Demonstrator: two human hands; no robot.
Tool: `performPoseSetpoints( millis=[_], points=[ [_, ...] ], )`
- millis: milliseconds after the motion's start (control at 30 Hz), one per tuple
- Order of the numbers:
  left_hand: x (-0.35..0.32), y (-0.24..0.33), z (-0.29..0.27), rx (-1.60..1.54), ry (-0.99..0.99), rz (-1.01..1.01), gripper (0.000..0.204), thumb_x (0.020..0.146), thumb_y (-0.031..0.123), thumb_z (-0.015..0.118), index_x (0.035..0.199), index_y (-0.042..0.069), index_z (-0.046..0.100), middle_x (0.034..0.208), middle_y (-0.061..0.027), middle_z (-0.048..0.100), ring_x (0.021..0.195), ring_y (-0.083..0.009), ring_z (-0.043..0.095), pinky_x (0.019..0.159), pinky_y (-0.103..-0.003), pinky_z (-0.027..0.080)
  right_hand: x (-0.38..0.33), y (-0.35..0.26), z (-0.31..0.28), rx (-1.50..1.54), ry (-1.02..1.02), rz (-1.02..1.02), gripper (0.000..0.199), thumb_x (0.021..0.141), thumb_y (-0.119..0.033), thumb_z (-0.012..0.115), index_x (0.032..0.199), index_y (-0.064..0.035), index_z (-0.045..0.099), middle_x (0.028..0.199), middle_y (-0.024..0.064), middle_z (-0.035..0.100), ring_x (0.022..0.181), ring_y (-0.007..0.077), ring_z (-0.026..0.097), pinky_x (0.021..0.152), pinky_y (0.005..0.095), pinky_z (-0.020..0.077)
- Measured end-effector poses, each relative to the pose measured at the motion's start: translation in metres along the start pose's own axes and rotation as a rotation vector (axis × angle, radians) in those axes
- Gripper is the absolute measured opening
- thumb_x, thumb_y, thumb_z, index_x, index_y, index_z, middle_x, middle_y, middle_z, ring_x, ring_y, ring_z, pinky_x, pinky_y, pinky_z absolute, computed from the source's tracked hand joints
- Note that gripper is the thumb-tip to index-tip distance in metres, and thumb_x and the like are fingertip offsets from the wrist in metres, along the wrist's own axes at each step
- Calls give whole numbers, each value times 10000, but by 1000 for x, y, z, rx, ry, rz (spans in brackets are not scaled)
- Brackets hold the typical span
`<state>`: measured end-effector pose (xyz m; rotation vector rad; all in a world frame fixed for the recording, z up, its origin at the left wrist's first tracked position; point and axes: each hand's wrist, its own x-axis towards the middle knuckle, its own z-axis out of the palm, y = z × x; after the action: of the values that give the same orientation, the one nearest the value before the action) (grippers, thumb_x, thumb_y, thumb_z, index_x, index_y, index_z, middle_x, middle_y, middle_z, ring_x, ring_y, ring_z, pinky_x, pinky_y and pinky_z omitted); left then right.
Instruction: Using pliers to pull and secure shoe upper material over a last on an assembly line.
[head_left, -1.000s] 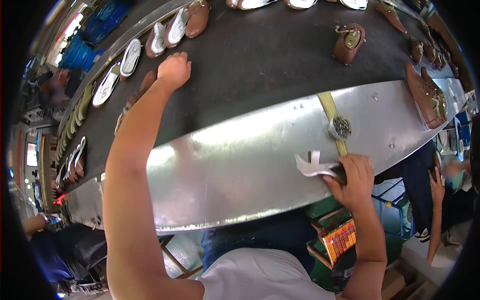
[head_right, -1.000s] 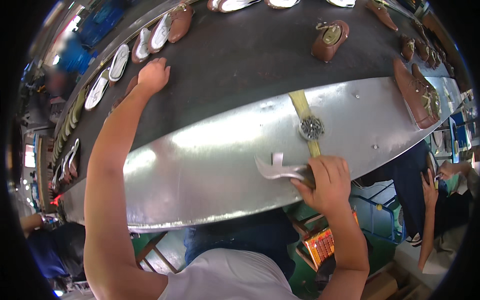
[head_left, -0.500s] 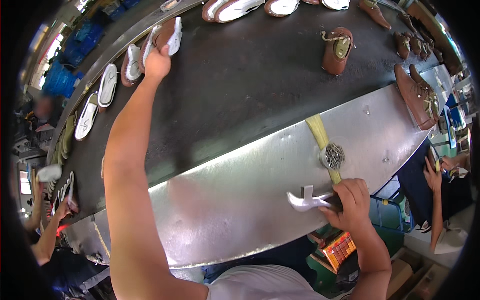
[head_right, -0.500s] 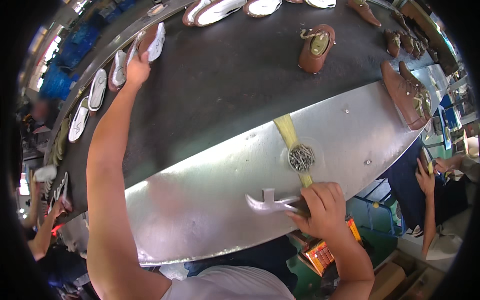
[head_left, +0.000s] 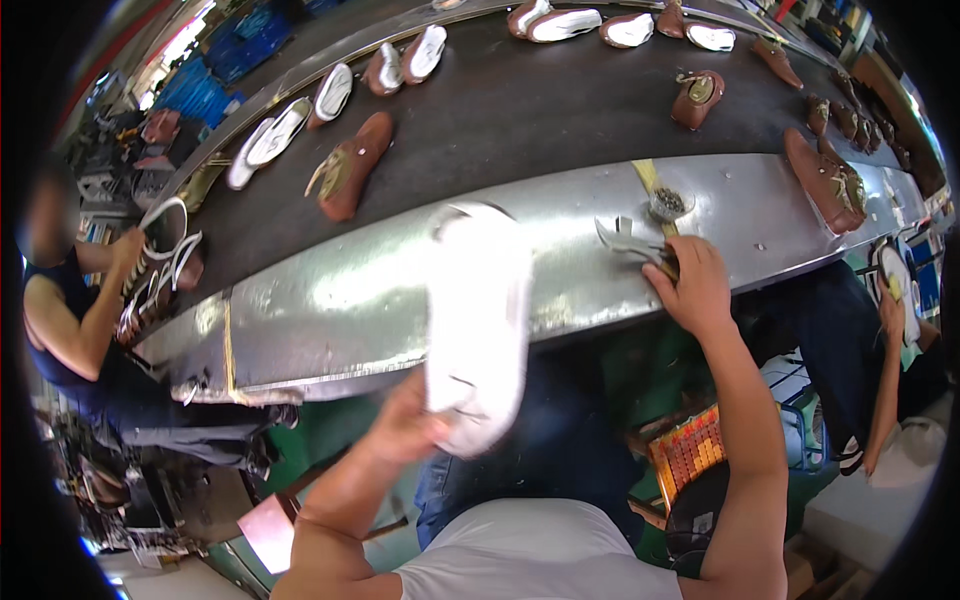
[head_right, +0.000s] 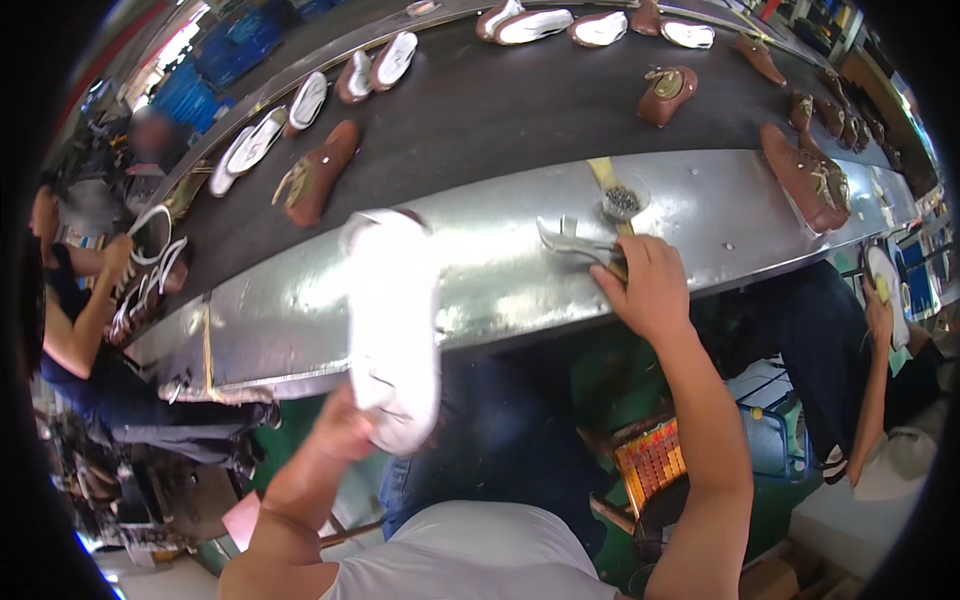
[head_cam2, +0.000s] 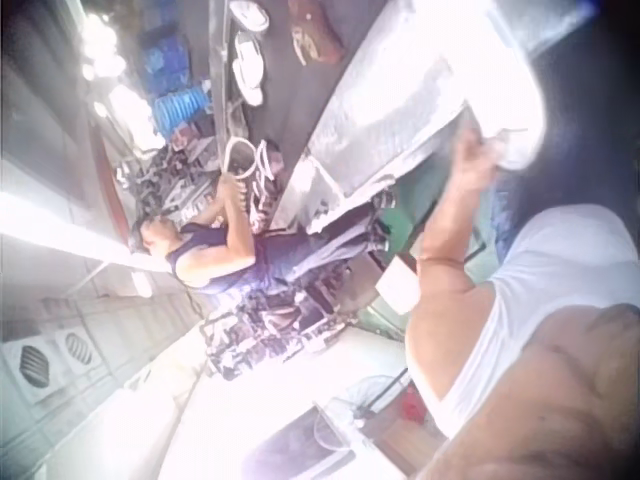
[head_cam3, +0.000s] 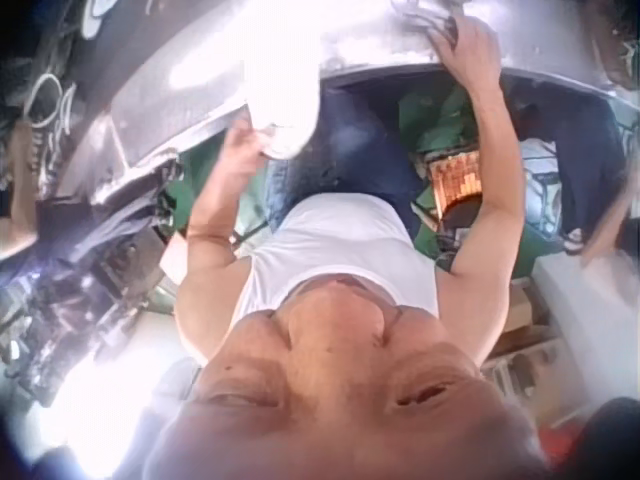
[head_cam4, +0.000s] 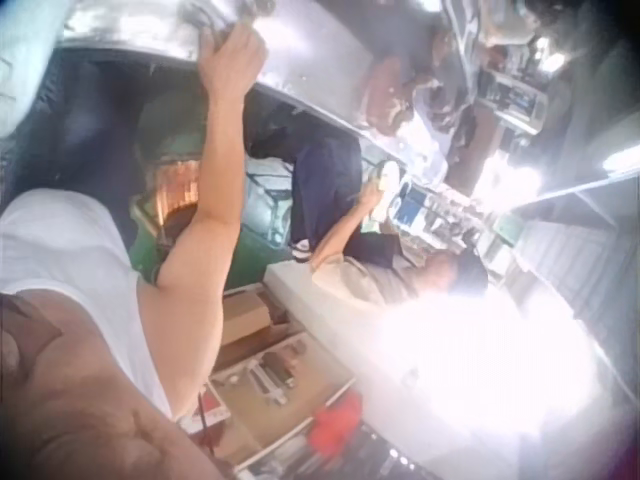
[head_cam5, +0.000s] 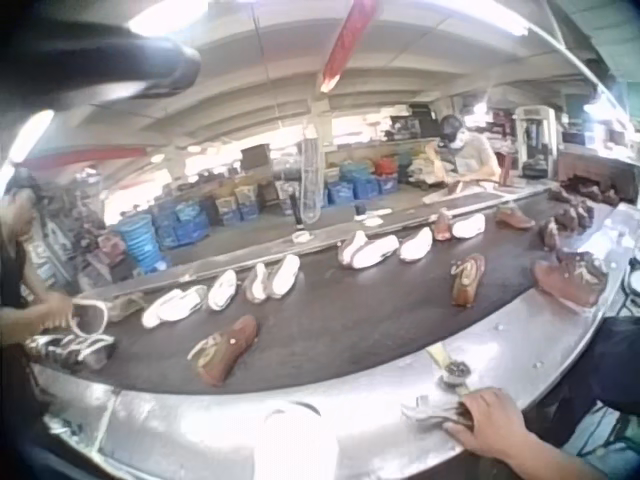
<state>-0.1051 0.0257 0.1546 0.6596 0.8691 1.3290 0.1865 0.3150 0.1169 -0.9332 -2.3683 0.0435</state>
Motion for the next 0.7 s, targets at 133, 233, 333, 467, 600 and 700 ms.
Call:
performPoseSetpoints(
  millis=[133, 233, 333, 467, 600, 700],
  points=[
    [-18, -42, 33, -84, -67, -3, 991, 800, 242, 804, 1537, -17, 196, 1508, -134, 391, 1404, -215, 356, 1150, -345, 275, -1, -2, -1, 23, -27, 45, 427, 850, -363, 697, 1084, -22, 588, 992, 176, 621, 952, 381, 586, 828, 471, 459],
    [-28, -53, 33, 266, 102, 122, 980, 812, 395, 766, 1515, -47, 245, 1473, -147, 440, 1359, -232, 425, 1132, -364, 309, 2, 0, 4, 22, 56, 7, 425, 849, -366, 697, 1073, -22, 589, 992, 181, 622, 953, 385, 585, 839, 481, 459],
    [-25, -37, 29, 226, 123, 138, 879, 838, 258, 767, 1500, -44, 275, 1440, -141, 468, 1330, -230, 455, 1119, -369, 341, -1, -2, 8, 30, 34, 44, 433, 840, -378, 702, 1062, -23, 589, 987, 184, 623, 945, 387, 587, 836, 484, 465],
    [8, 15, 28, 257, 200, 103, 786, 852, 157, 754, 1468, -49, 311, 1341, -152, 538, 1205, -226, 555, 1021, -354, 456, -4, 0, 6, 38, 9, 47, 444, 833, -393, 699, 1055, -29, 573, 975, 176, 619, 924, 381, 587, 803, 478, 468],
    [76, 69, 18, 312, 257, 88, 647, 891, 194, 697, 1405, -40, 380, 1178, -153, 628, 897, -230, 691, 687, -383, 608, -11, 0, -1, 83, 21, 21, 489, 831, -414, 701, 1097, -25, 570, 988, 163, 614, 935, 368, 580, 815, 470, 461],
    [151, 108, -7, 422, 294, 113, 536, 915, 243, 659, 1334, -16, 449, 1041, -121, 672, 772, -223, 705, 541, -393, 612, -11, 3, -6, 155, -39, -3, 486, 814, -397, 732, 1094, -32, 577, 1031, 157, 617, 972, 367, 576, 842, 466, 456]
  ],
)
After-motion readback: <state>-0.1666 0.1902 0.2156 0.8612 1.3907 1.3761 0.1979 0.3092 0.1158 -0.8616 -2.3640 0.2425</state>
